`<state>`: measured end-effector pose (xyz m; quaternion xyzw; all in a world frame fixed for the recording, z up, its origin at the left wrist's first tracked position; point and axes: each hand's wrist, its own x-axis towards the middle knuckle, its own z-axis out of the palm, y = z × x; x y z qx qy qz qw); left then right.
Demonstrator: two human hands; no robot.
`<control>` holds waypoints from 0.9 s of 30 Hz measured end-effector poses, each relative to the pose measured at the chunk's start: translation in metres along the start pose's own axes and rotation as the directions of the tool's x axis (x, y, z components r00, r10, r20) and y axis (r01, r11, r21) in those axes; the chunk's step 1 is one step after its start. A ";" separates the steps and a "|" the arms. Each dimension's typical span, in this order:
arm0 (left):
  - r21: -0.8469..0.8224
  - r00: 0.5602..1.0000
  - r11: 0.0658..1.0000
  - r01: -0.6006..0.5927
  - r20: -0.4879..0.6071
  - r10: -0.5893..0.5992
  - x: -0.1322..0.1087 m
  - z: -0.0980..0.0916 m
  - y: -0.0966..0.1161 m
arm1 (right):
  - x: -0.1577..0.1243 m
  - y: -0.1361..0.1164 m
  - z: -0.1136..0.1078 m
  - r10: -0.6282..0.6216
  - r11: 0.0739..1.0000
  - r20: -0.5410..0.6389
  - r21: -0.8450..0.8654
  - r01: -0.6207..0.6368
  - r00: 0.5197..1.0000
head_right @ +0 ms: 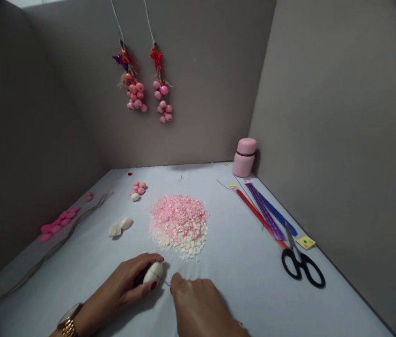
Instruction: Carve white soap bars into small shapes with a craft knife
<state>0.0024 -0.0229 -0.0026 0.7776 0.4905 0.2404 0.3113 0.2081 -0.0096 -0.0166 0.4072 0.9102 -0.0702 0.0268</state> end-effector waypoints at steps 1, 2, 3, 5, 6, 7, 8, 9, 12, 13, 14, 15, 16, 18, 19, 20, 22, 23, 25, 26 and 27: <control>0.006 1.000 1.000 0.003 -0.002 -0.003 0.000 0.000 0.000 | 0.000 0.000 0.000 -0.005 1.000 -0.001 -0.001 0.005 1.000; 0.011 1.000 1.000 0.006 -0.004 -0.006 0.000 0.000 0.001 | -0.001 -0.001 -0.001 -0.009 1.000 0.006 0.000 0.009 1.000; 0.017 1.000 1.000 0.010 -0.005 -0.010 0.000 0.000 0.001 | -0.001 -0.001 -0.002 -0.007 1.000 0.011 -0.003 0.007 1.000; 0.030 1.000 0.999 0.018 -0.005 -0.018 0.000 0.000 0.001 | -0.001 -0.002 -0.004 0.002 1.000 0.029 -0.007 -0.002 1.000; 0.035 1.000 0.999 0.022 -0.001 -0.022 0.000 -0.001 0.001 | -0.001 -0.003 -0.005 0.002 1.000 0.041 -0.005 -0.002 0.999; 0.040 1.000 0.999 0.027 0.004 -0.027 0.000 -0.001 0.001 | -0.001 -0.003 -0.006 0.006 1.000 0.047 0.000 -0.006 0.999; 0.044 0.999 0.999 0.030 0.007 -0.031 0.000 -0.001 0.001 | -0.001 -0.004 -0.008 0.007 1.000 0.053 0.005 -0.008 0.999; 0.048 0.999 0.998 0.032 0.009 -0.033 0.000 0.000 0.001 | -0.001 -0.004 -0.009 0.007 1.000 0.057 0.009 -0.008 0.998; 0.059 0.999 0.998 0.033 0.010 -0.034 0.001 0.000 0.000 | 0.000 -0.005 -0.015 0.010 1.000 0.097 0.012 -0.011 0.995; 0.062 0.999 0.998 0.033 0.012 -0.034 0.001 0.000 0.000 | 0.000 -0.005 -0.017 0.017 1.000 0.116 0.009 -0.018 0.993; 0.064 0.999 0.997 0.033 0.013 -0.034 0.001 0.000 0.000 | 0.000 -0.006 -0.019 0.026 1.000 0.134 0.010 -0.028 0.991; 0.068 0.999 0.997 0.034 0.014 -0.035 0.001 0.000 0.000 | 0.000 -0.006 -0.021 0.034 0.999 0.144 0.014 -0.037 0.989; 0.072 0.999 0.997 0.035 0.014 -0.037 0.001 0.000 0.000 | 0.000 -0.007 -0.022 0.039 0.999 0.146 0.017 -0.042 0.989; 0.082 0.999 0.996 0.039 0.013 -0.040 0.001 0.000 0.000 | 0.000 -0.007 -0.022 0.035 0.999 0.128 0.020 -0.038 0.991; 0.086 0.999 0.995 0.042 0.013 -0.043 0.000 0.000 -0.001 | 0.000 -0.008 -0.021 0.033 0.999 0.117 0.018 -0.035 0.993; 0.090 0.999 0.995 0.046 0.016 -0.047 0.000 0.001 -0.001 | 0.000 -0.008 -0.020 0.033 0.999 0.104 0.012 -0.034 0.994; 0.094 0.999 0.994 0.047 0.018 -0.049 0.000 0.001 -0.001 | 0.001 -0.009 -0.019 0.034 0.999 0.087 0.004 -0.034 0.996; 0.098 0.999 0.994 0.047 0.016 -0.049 0.000 0.002 -0.001 | 0.001 -0.010 -0.019 0.028 1.000 0.081 0.007 -0.029 0.996; 0.107 0.999 0.993 0.043 0.008 -0.044 0.000 0.002 0.000 | 0.001 -0.011 -0.020 0.015 1.000 0.076 0.009 -0.016 0.997; 0.110 0.999 0.993 0.039 0.003 -0.039 0.001 0.002 0.001 | 0.001 -0.011 -0.021 0.009 1.000 0.072 0.010 -0.010 0.997; 0.113 0.999 0.993 0.033 -0.002 -0.033 0.001 0.001 0.002 | 0.001 -0.011 -0.022 0.005 1.000 0.070 0.008 -0.006 0.998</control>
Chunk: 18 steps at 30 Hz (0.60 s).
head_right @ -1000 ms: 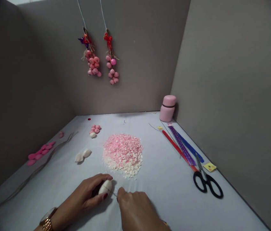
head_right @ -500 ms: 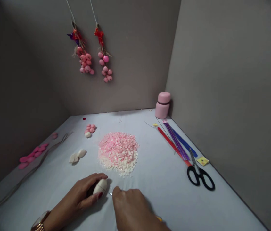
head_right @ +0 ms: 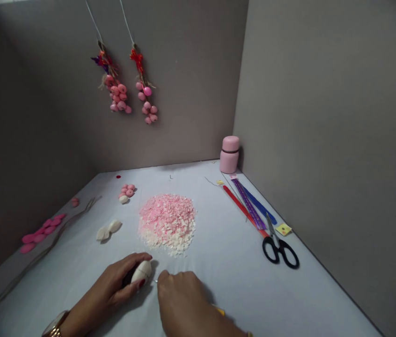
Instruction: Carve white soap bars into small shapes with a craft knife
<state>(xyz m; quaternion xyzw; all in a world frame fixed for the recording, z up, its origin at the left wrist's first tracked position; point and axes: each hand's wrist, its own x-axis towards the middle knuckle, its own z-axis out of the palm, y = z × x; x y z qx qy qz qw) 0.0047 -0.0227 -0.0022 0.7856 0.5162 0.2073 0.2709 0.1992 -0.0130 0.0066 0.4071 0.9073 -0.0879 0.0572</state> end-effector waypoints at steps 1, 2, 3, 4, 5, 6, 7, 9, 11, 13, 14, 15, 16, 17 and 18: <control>0.003 1.000 1.000 -0.005 -0.004 0.006 0.000 0.000 0.001 | 0.000 0.000 -0.002 -0.003 1.000 -0.001 -0.004 0.003 1.000; 0.008 1.000 1.000 -0.013 -0.009 0.013 0.000 -0.001 0.002 | 0.000 -0.001 -0.003 -0.007 1.000 0.000 -0.008 0.007 1.000; 0.013 1.000 1.000 -0.021 -0.016 0.021 0.000 -0.001 0.002 | -0.001 -0.001 -0.004 -0.012 1.000 0.004 -0.012 0.012 1.000; 0.019 0.999 0.999 -0.026 -0.021 0.026 0.000 -0.001 0.003 | -0.001 -0.002 -0.005 -0.020 1.000 0.009 -0.015 0.021 1.000; 0.024 0.999 0.999 -0.027 -0.026 0.028 -0.001 0.000 0.003 | -0.001 -0.002 -0.006 -0.027 0.999 0.015 -0.021 0.027 1.000; 0.029 0.999 0.999 -0.027 -0.031 0.028 -0.002 0.000 0.003 | -0.001 -0.003 -0.007 -0.031 0.999 0.019 -0.026 0.032 0.999; 0.033 0.999 0.999 -0.025 -0.032 0.026 -0.002 0.001 0.002 | -0.001 -0.004 -0.007 -0.034 0.999 0.021 -0.030 0.035 0.999; 0.041 0.999 0.999 -0.022 -0.036 0.023 -0.003 0.002 0.002 | -0.001 -0.006 -0.007 -0.036 0.999 0.021 -0.039 0.037 0.999; 0.054 0.999 0.998 -0.015 -0.039 0.018 -0.004 0.003 0.002 | -0.001 -0.007 -0.007 -0.036 0.998 0.013 -0.047 0.037 0.999; 0.068 0.999 0.998 -0.001 -0.040 0.004 -0.003 0.002 0.004 | -0.002 -0.008 -0.008 -0.037 0.998 0.004 -0.050 0.038 0.999; 0.073 0.999 0.997 0.003 -0.038 0.000 -0.003 0.002 0.005 | -0.002 -0.009 -0.008 -0.041 0.998 -0.001 -0.050 0.041 0.999; 0.074 0.999 0.997 0.006 -0.036 -0.004 -0.003 0.002 0.006 | -0.002 -0.009 -0.009 -0.048 0.998 -0.005 -0.048 0.048 0.999; 0.074 0.999 0.997 0.006 -0.036 -0.004 -0.003 0.002 0.006 | -0.003 -0.009 -0.009 -0.055 0.997 -0.010 -0.046 0.054 0.998; 0.072 0.999 0.997 0.004 -0.037 -0.001 -0.004 0.002 0.006 | -0.004 -0.009 -0.010 -0.058 0.997 -0.014 -0.044 0.057 0.998; 0.069 0.999 0.998 0.003 -0.042 0.000 -0.004 0.002 0.005 | -0.005 -0.008 -0.010 -0.056 0.998 -0.017 -0.041 0.055 0.998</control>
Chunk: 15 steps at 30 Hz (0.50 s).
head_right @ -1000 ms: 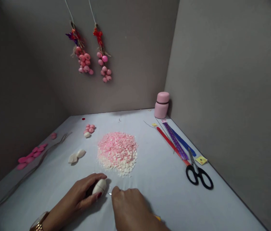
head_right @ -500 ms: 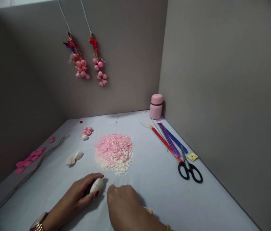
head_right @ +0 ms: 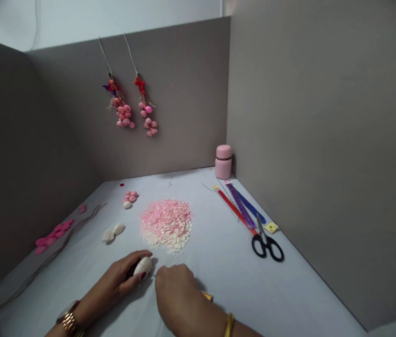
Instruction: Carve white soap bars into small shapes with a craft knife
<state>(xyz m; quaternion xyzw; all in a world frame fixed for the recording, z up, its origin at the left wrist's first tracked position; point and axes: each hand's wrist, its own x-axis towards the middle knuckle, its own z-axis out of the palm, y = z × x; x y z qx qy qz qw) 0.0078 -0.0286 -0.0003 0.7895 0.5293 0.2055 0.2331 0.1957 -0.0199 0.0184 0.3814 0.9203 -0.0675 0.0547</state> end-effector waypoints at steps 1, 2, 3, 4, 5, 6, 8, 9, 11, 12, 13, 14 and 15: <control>-0.004 1.000 1.000 0.003 -0.006 -0.003 0.000 0.000 -0.001 | -0.001 0.001 0.000 0.008 1.000 -0.002 0.003 -0.008 1.000; -0.008 1.000 1.000 0.008 -0.013 -0.008 -0.001 0.000 -0.002 | -0.003 0.002 0.000 0.020 1.000 -0.005 0.007 -0.020 1.000; -0.011 1.000 1.000 0.014 -0.020 -0.014 -0.001 0.000 -0.002 | -0.005 0.003 0.000 0.034 0.999 -0.011 0.012 -0.034 0.999; -0.014 0.999 1.000 0.019 -0.027 -0.019 -0.001 0.000 -0.003 | -0.007 0.005 0.001 0.046 0.999 -0.021 0.019 -0.045 0.999; -0.016 0.999 1.000 0.027 -0.031 -0.027 -0.001 -0.001 -0.002 | -0.009 0.008 0.003 0.055 0.998 -0.038 0.027 -0.054 0.998; -0.017 0.999 0.999 0.035 -0.033 -0.036 -0.001 -0.002 -0.001 | -0.011 0.011 0.005 0.063 0.997 -0.060 0.036 -0.061 0.996; -0.015 0.998 0.998 0.060 -0.029 -0.061 0.000 -0.003 0.005 | -0.013 0.020 0.010 0.082 0.995 -0.111 0.060 -0.076 0.990; -0.007 0.996 0.996 0.085 -0.024 -0.085 0.001 -0.003 0.010 | -0.013 0.025 0.012 0.097 0.993 -0.137 0.074 -0.087 0.986; 0.063 0.985 0.984 0.169 -0.036 -0.167 0.003 -0.001 0.020 | -0.012 0.033 0.016 0.139 0.988 -0.189 0.096 -0.122 0.972; 0.134 0.971 0.962 0.237 -0.066 -0.230 0.004 0.001 0.024 | -0.012 0.037 0.018 0.160 0.985 -0.208 0.104 -0.140 0.965; 0.233 0.949 0.921 0.313 -0.121 -0.292 0.005 0.004 0.029 | -0.011 0.040 0.019 0.178 0.981 -0.224 0.111 -0.156 0.958; 0.317 0.929 0.874 0.369 -0.166 -0.332 0.007 0.006 0.033 | -0.010 0.042 0.019 0.190 0.979 -0.235 0.117 -0.166 0.953; 0.380 0.914 0.832 0.404 -0.197 -0.353 0.008 0.009 0.036 | -0.010 0.043 0.020 0.195 0.978 -0.244 0.122 -0.170 0.950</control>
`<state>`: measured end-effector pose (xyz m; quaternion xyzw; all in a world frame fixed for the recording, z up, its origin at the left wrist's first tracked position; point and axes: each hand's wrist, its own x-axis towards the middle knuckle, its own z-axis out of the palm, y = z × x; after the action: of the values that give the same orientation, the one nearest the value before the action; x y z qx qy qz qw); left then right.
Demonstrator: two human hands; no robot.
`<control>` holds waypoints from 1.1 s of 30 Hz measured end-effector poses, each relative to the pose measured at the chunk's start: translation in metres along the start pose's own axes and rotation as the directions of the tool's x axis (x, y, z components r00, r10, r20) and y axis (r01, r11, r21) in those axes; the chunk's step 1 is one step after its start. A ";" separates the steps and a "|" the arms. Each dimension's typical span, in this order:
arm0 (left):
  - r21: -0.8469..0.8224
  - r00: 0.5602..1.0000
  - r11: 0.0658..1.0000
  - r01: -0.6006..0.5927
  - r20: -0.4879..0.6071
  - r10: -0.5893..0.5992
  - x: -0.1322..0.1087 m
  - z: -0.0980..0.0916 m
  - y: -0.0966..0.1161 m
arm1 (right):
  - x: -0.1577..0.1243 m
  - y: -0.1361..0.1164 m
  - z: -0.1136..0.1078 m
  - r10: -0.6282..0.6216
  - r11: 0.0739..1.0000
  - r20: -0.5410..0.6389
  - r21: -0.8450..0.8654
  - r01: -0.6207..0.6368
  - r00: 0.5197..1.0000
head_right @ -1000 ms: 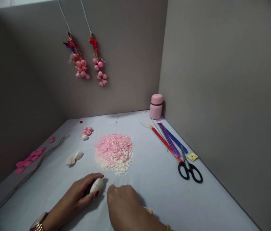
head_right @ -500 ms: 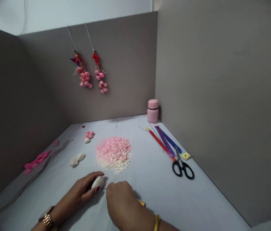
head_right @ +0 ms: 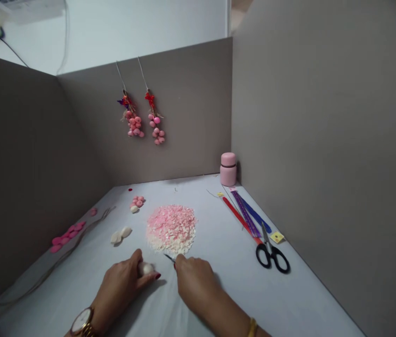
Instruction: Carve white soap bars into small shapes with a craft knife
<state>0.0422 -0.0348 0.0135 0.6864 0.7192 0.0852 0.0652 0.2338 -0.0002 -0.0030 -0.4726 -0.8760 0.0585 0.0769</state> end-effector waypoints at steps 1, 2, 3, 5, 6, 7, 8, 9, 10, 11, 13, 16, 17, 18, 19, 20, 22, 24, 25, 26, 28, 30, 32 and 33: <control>0.053 1.000 0.998 0.023 -0.014 -0.023 -0.001 0.001 0.003 | 0.000 0.000 0.000 0.001 1.000 -0.007 0.004 -0.001 1.000; 0.080 0.999 0.996 0.035 -0.018 -0.034 -0.002 0.003 0.005 | 0.000 0.000 0.001 0.000 1.000 -0.012 0.006 0.000 1.000; 0.087 0.999 0.995 0.044 -0.015 -0.043 -0.003 0.003 0.005 | 0.000 0.000 0.001 -0.001 1.000 -0.016 0.008 0.001 1.000; 0.041 0.999 0.998 0.046 0.020 -0.047 -0.004 0.003 0.003 | 0.000 -0.001 0.001 0.003 1.000 -0.021 0.008 -0.003 1.000; 0.004 0.998 0.999 0.040 0.047 -0.040 -0.005 0.001 -0.001 | 0.000 -0.002 0.002 0.005 1.000 -0.021 0.008 -0.004 1.000; -0.043 0.997 0.999 0.029 0.078 -0.026 -0.005 -0.001 -0.005 | 0.000 -0.002 0.002 0.005 1.000 -0.019 0.010 -0.004 1.000; -0.079 0.995 0.997 0.018 0.103 -0.010 -0.004 -0.004 -0.010 | 0.000 -0.003 0.002 0.002 1.000 -0.016 0.011 -0.002 1.000; -0.108 0.993 0.994 0.009 0.120 0.004 -0.003 -0.007 -0.016 | 0.000 -0.004 0.003 -0.003 1.000 -0.012 0.012 0.003 1.000; -0.138 0.992 0.990 -0.005 0.127 0.023 -0.002 -0.010 -0.022 | 0.000 -0.005 0.003 -0.009 1.000 -0.008 0.015 0.009 1.000; -0.176 0.990 0.984 -0.026 0.135 0.050 -0.001 -0.012 -0.028 | 0.001 -0.005 0.004 -0.019 1.000 -0.004 0.018 0.019 1.000; -0.334 0.975 0.936 -0.108 0.149 0.166 0.001 -0.014 -0.038 | 0.001 -0.007 0.005 -0.052 0.998 0.001 0.025 0.052 0.999; -0.540 0.934 0.816 -0.205 0.141 0.328 0.004 -0.010 -0.043 | 0.000 -0.010 0.008 -0.121 0.992 0.018 0.023 0.120 0.993; -0.566 0.922 0.795 -0.221 0.144 0.359 0.004 -0.007 -0.043 | 0.000 -0.010 0.009 -0.136 0.991 0.027 0.020 0.136 0.990; -0.580 0.912 0.781 -0.233 0.149 0.382 0.005 -0.005 -0.042 | -0.001 -0.011 0.009 -0.148 0.989 0.036 0.020 0.147 0.988; -0.590 0.903 0.770 -0.243 0.152 0.401 0.005 -0.003 -0.040 | -0.001 -0.011 0.009 -0.157 0.987 0.041 0.024 0.156 0.987; -0.599 0.897 0.761 -0.250 0.153 0.415 0.006 0.000 -0.039 | -0.002 -0.012 0.010 -0.165 0.986 0.047 0.029 0.164 0.985; -0.615 0.895 0.746 -0.256 0.140 0.423 0.007 0.003 -0.038 | -0.002 -0.013 0.009 -0.182 0.983 0.070 0.038 0.180 0.981; -0.627 0.899 0.735 -0.258 0.124 0.421 0.008 0.005 -0.039 | -0.001 -0.014 0.008 -0.192 0.981 0.113 0.034 0.189 0.975; -0.630 0.898 0.732 -0.261 0.121 0.424 0.009 0.006 -0.040 | 0.000 -0.015 0.008 -0.193 0.981 0.135 0.030 0.191 0.972; -0.632 0.895 0.729 -0.265 0.120 0.429 0.010 0.007 -0.041 | 0.001 -0.015 0.008 -0.197 0.980 0.154 0.030 0.195 0.968; -0.632 0.888 0.723 -0.279 0.116 0.444 0.012 0.008 -0.042 | 0.003 -0.014 0.008 -0.205 0.979 0.180 0.032 0.202 0.962; -0.628 0.884 0.720 -0.294 0.107 0.455 0.013 0.009 -0.043 | 0.005 -0.014 0.009 -0.208 0.978 0.193 0.031 0.206 0.959; -0.623 0.881 0.719 -0.310 0.096 0.463 0.014 0.011 -0.044 | 0.006 -0.013 0.009 -0.201 0.980 0.202 0.025 0.200 0.959; -0.620 0.879 0.718 -0.317 0.092 0.468 0.014 0.012 -0.044 | 0.006 -0.013 0.010 -0.199 0.980 0.203 0.024 0.198 0.959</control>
<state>0.0007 -0.0227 -0.0074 0.7743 0.4799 0.2309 0.3419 0.2182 -0.0026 -0.0101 -0.3736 -0.9221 0.1001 -0.0075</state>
